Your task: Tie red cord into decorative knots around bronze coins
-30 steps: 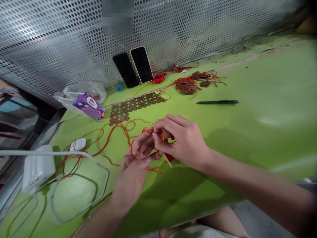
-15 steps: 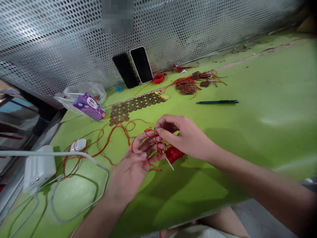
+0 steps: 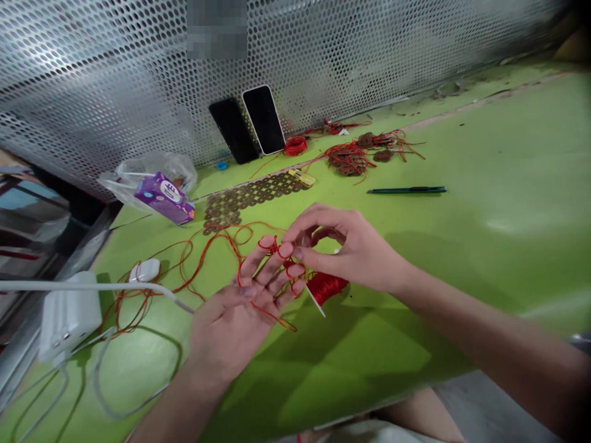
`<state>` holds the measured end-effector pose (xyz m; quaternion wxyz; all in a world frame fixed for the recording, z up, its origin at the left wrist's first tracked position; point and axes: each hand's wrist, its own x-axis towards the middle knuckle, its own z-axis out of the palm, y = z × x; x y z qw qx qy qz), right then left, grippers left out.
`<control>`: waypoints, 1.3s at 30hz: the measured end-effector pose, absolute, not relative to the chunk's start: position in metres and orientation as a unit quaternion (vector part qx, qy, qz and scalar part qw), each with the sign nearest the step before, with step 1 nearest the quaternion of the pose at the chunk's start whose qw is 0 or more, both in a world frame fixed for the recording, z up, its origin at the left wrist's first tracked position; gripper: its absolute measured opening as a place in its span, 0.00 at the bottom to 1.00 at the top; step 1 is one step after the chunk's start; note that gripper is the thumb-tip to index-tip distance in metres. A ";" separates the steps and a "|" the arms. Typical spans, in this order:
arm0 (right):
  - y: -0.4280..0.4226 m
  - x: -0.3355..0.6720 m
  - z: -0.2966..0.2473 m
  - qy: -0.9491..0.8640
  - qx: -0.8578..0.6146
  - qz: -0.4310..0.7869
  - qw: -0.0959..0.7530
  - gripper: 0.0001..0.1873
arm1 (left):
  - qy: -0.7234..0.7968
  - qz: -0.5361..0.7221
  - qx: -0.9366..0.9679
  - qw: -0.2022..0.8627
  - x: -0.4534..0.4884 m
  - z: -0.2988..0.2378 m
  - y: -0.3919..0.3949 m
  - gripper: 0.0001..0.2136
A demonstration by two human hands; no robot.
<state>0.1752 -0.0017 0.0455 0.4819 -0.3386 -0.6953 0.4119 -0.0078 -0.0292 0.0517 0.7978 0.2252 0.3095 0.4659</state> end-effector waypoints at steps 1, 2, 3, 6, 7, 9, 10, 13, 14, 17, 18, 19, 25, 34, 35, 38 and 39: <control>-0.002 0.175 0.046 -0.703 -0.335 0.419 0.468 0.05 | 0.311 0.465 0.226 0.797 -0.007 0.051 -0.029 0.12; -0.002 0.175 0.046 -0.710 -0.333 0.427 0.451 0.04 | 0.317 0.464 0.228 0.795 -0.006 0.050 -0.029 0.11; -0.002 0.175 0.047 -0.717 -0.333 0.434 0.433 0.04 | 0.326 0.463 0.233 0.791 -0.005 0.049 -0.029 0.10; -0.004 0.174 0.048 -0.732 -0.340 0.430 0.405 0.04 | 0.356 0.463 0.256 0.770 -0.002 0.047 -0.028 0.10; -0.005 0.173 0.048 -0.734 -0.344 0.424 0.404 0.04 | 0.360 0.464 0.263 0.765 -0.001 0.047 -0.027 0.10; -0.005 0.172 0.048 -0.732 -0.354 0.417 0.406 0.05 | 0.357 0.471 0.277 0.757 -0.001 0.046 -0.027 0.10; -0.005 0.171 0.048 -0.731 -0.360 0.415 0.404 0.05 | 0.355 0.469 0.285 0.756 -0.001 0.045 -0.027 0.10; -0.005 0.171 0.048 -0.734 -0.370 0.412 0.393 0.07 | 0.345 0.454 0.314 0.759 -0.003 0.044 -0.029 0.09; -0.006 0.171 0.048 -0.735 -0.368 0.413 0.391 0.07 | 0.339 0.451 0.322 0.760 -0.004 0.044 -0.030 0.08; -0.007 0.172 0.050 -0.729 -0.361 0.428 0.393 0.07 | 0.324 0.462 0.321 0.760 -0.003 0.046 -0.031 0.08; -0.008 0.172 0.050 -0.724 -0.364 0.431 0.397 0.07 | 0.325 0.467 0.316 0.759 -0.002 0.046 -0.030 0.09; -0.009 0.172 0.050 -0.718 -0.370 0.431 0.402 0.06 | 0.328 0.473 0.310 0.756 -0.002 0.047 -0.030 0.10; -0.011 0.168 0.051 -0.690 -0.411 0.467 0.371 0.02 | 0.361 0.488 0.291 0.739 0.000 0.044 -0.028 0.13; -0.016 0.165 0.050 -0.700 -0.417 0.455 0.359 0.02 | 0.412 0.485 0.378 0.673 0.001 0.041 -0.030 0.09; -0.017 0.164 0.050 -0.703 -0.415 0.450 0.361 0.02 | 0.415 0.485 0.376 0.672 0.001 0.040 -0.030 0.09; -0.017 0.164 0.049 -0.709 -0.416 0.441 0.361 0.02 | 0.407 0.481 0.374 0.681 0.000 0.040 -0.031 0.08; -0.016 0.164 0.049 -0.708 -0.418 0.438 0.362 0.02 | 0.400 0.477 0.375 0.687 0.000 0.041 -0.031 0.08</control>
